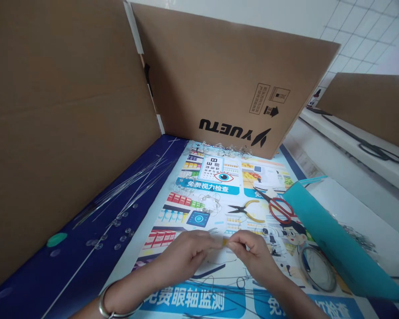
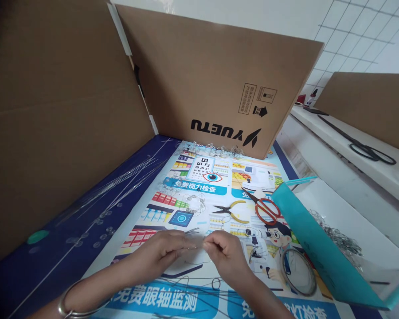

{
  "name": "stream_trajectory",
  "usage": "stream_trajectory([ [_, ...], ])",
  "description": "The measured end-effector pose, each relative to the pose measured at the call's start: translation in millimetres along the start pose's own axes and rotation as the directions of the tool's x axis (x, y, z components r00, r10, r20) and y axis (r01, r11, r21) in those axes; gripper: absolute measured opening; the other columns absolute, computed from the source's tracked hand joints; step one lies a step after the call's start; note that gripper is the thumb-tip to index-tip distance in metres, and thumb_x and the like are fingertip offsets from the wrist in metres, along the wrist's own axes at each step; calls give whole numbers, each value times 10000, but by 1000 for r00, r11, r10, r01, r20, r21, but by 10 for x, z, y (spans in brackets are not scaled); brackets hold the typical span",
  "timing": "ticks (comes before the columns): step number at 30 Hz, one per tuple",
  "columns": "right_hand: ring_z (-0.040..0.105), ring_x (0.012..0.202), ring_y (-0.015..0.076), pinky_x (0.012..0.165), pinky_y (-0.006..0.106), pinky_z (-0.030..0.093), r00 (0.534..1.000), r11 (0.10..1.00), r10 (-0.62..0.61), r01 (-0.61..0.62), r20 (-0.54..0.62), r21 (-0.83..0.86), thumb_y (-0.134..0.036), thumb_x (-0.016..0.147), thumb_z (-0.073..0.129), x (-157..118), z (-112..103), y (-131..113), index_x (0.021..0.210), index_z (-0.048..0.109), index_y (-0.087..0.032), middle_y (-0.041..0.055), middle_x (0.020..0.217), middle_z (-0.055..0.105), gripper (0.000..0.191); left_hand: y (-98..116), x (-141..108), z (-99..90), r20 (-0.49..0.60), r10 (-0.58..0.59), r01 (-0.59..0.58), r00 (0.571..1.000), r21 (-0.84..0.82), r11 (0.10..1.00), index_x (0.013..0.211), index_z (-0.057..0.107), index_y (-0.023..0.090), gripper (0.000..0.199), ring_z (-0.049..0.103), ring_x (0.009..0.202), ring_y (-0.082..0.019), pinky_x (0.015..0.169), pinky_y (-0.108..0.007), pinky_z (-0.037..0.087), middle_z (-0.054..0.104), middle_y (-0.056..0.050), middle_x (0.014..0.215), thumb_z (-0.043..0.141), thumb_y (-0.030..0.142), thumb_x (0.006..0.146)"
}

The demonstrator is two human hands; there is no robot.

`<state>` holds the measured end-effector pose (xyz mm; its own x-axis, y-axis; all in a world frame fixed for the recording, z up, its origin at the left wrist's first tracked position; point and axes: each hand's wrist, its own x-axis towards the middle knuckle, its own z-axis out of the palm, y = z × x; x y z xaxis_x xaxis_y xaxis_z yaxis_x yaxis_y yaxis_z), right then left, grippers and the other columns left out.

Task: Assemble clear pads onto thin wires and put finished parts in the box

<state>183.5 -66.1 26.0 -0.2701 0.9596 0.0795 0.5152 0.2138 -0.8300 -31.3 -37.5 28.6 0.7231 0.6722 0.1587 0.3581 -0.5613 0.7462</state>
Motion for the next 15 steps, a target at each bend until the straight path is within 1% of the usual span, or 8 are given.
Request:
stream_trajectory([
  [3,513,605,118,575,210,377,1000,1000,13,-13,-21,-11,-266,847,514,10,-14,17,702,596,-177,-18,629,558,189,-7,7,-20,-16,0,0,1000,-13,1000,1046,618,264,413,596,832,-147,714,-251,437,676,4,941,409,36,773],
  [7,542,640,123,597,213,390,999,998,14,-16,-31,-64,-218,843,511,24,-5,22,730,609,-190,-13,673,590,152,-1,13,-21,-33,-37,39,999,39,998,977,643,248,374,585,752,-153,644,-245,416,671,-2,838,416,42,762],
  [11,545,689,137,651,234,405,996,985,-67,56,-61,-163,-205,809,567,39,19,34,831,621,-204,-4,716,582,58,-13,21,21,-67,-76,80,995,64,995,958,646,233,304,579,746,-162,650,-255,402,669,-20,835,430,94,797],
  [13,540,678,137,652,238,414,992,979,-113,101,-63,-175,-203,788,599,45,23,59,887,613,-203,-4,708,567,101,-31,27,41,-65,-97,100,993,46,994,953,643,237,289,578,747,-158,651,-252,394,669,-13,841,436,102,803],
  [15,543,692,135,657,239,424,984,973,-166,152,-71,-174,-191,804,579,48,20,94,899,610,-198,9,739,573,100,-54,35,52,-56,-118,119,991,20,993,932,644,237,274,573,735,-151,645,-246,385,665,-7,826,441,104,805],
])
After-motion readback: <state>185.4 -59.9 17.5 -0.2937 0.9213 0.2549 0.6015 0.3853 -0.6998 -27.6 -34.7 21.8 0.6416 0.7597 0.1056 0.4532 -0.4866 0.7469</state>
